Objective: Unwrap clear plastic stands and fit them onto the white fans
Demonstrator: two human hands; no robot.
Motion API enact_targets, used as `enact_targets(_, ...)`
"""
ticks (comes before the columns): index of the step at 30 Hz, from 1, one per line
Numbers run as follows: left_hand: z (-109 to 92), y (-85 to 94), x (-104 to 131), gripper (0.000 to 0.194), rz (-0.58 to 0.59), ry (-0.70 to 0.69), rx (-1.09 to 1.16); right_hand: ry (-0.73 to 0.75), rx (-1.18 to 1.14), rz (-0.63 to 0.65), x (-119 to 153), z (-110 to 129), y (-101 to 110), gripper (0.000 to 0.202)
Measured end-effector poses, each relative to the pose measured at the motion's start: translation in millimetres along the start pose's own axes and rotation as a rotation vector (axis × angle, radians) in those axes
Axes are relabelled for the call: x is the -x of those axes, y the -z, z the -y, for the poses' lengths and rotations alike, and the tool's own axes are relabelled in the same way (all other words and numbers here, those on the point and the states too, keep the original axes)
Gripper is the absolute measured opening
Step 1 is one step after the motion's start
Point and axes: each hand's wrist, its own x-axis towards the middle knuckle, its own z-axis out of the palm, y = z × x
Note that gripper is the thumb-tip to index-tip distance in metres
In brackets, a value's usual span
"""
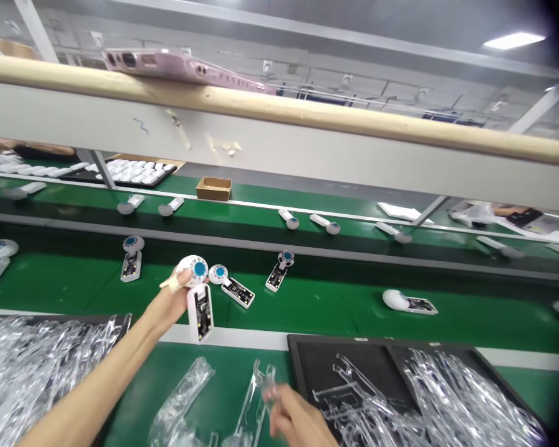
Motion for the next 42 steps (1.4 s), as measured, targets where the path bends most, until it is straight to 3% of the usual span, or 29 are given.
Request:
enact_targets(3, -1.3, -25.7, 23.3, 0.049, -0.016, 0.101, 0.287, -0.146, -0.386, -0.050, -38.5, 46.1, 17.2, 0.031)
enact_targets(5, 3.4, -36.7, 34.1, 0.047, -0.003, 0.136, 0.385, -0.185, -0.466, -0.063, -56.6, 66.8, 23.3, 0.040)
enact_targets(10, 12.6, -55.2, 50.6, 0.041, 0.037, 0.148, 0.494, -0.311, -0.351, -0.250, -69.9, 88.5, 12.2, 0.048)
enact_targets(14, 14.9, -65.1, 59.7, 0.038, 0.067, 0.158, 0.494, -0.252, -0.203, -0.328, -72.1, 97.9, -2.6, 0.051)
enact_targets(23, 14.6, -69.6, 63.5, 0.040, -0.006, 0.152, 0.409, -0.140, 0.058, -0.551, -81.4, 90.8, -31.7, 0.053)
enact_targets(25, 13.4, -68.4, 62.0, 0.039, -0.035, 0.131, 0.436, -0.131, 0.004, -0.531, -79.0, 88.2, -36.6, 0.055)
enact_targets(28, 14.7, -64.8, 63.6, 0.043, 0.010, 0.095, 0.378, -0.129, -0.127, -0.432, -76.7, 84.9, -35.3, 0.054)
enact_targets(33, 26.3, -58.0, 69.8, 0.054, 0.043, 0.231, 0.012, -0.041, 0.008, -0.391, -78.9, 79.6, -19.7, 0.051)
enact_targets(35, 31.4, -58.9, 70.1, 0.056, -0.004, 0.260, -0.082, -0.090, -0.020, -0.378, -83.0, 77.5, -15.7, 0.046)
enact_targets(37, 35.7, -62.7, 70.3, 0.062, -0.059, 0.246, -0.112, -0.248, -0.121, -0.449, -89.3, 73.9, -14.7, 0.043)
enact_targets(40, 42.2, -69.5, 71.7, 0.065, -0.108, 0.181, -0.126, -0.462, -0.195, -0.563, -100.3, 63.9, -18.7, 0.053)
enact_targets(42, 48.8, -71.0, 71.0, 0.060, -0.112, 0.127, -0.166, -0.495, -0.173, -0.562, -106.2, 54.4, -23.3, 0.058)
